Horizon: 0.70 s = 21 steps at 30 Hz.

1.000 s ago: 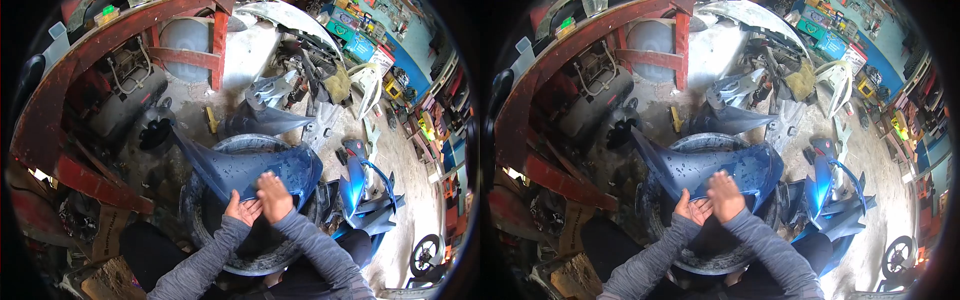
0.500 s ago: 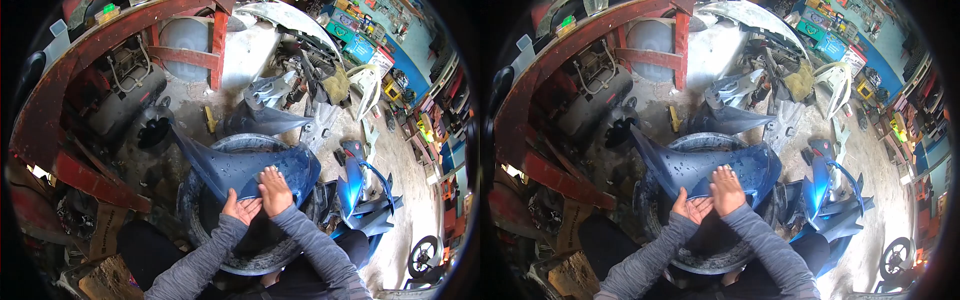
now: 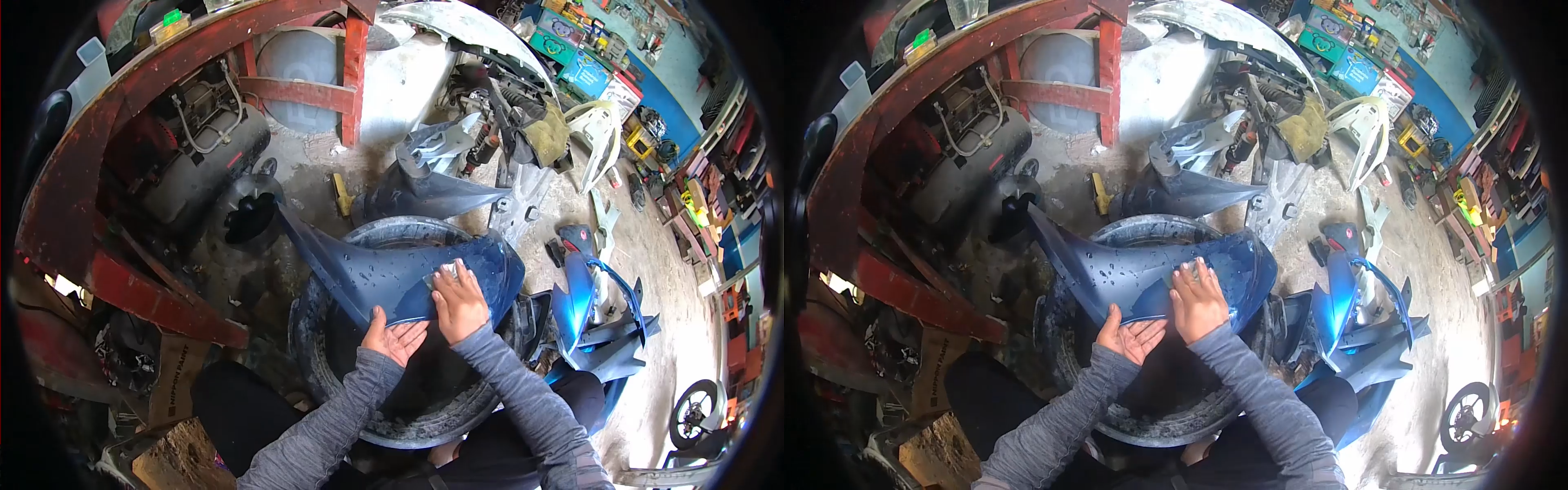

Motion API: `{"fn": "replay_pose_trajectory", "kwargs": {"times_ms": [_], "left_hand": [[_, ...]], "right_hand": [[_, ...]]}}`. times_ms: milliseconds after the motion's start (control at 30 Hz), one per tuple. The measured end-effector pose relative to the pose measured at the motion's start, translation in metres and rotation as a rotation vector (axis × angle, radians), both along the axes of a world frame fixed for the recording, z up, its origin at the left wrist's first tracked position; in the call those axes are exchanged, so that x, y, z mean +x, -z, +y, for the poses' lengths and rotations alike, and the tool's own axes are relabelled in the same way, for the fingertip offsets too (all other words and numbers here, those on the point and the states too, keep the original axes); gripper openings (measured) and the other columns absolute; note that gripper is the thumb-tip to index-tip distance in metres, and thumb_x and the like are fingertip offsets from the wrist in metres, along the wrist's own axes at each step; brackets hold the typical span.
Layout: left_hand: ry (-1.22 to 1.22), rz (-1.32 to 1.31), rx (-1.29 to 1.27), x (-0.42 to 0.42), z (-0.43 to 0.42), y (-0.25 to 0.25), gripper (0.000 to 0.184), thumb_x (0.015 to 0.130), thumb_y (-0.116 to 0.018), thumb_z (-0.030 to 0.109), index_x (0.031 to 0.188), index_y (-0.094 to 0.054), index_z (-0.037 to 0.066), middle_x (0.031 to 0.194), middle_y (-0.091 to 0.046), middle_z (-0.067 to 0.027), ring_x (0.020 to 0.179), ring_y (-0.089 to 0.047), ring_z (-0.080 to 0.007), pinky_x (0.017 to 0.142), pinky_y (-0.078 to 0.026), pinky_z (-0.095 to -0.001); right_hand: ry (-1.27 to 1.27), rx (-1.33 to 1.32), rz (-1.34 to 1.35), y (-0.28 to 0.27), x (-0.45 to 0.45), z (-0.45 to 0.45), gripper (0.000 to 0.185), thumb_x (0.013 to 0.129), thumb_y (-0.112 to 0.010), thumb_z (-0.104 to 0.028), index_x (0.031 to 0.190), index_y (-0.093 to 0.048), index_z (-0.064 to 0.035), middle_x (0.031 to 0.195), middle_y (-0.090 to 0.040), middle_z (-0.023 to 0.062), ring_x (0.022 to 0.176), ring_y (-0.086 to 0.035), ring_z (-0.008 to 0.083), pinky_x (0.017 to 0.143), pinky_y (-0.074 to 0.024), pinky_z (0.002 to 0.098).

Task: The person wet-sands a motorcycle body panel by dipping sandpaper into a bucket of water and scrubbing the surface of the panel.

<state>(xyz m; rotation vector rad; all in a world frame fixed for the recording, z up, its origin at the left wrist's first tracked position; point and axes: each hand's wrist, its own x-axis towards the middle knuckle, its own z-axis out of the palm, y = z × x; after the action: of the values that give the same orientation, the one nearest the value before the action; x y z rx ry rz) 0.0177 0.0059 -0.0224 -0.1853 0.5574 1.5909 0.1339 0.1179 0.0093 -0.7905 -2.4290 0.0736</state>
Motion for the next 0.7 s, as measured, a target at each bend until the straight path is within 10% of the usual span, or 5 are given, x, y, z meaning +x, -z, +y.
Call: {"fn": "replay_pose_trajectory", "kwargs": {"times_ms": [700], "left_hand": [[0.012,-0.005,-0.025,-0.003,0.001,0.021,0.078,0.086,-0.044,0.060,0.128,-0.035,-0.005,0.126,-0.046,-0.0213,0.120,-0.043,-0.0354,0.102,-0.034,-0.0443]], "right_hand": [[-0.043,-0.009,-0.069,0.010,0.002,-0.016,0.027,0.085,-0.053,-0.012,0.107,-0.060,0.0016,0.119,-0.055,0.0179,0.118,-0.045,0.0385,0.097,-0.0360,0.0480]]}}
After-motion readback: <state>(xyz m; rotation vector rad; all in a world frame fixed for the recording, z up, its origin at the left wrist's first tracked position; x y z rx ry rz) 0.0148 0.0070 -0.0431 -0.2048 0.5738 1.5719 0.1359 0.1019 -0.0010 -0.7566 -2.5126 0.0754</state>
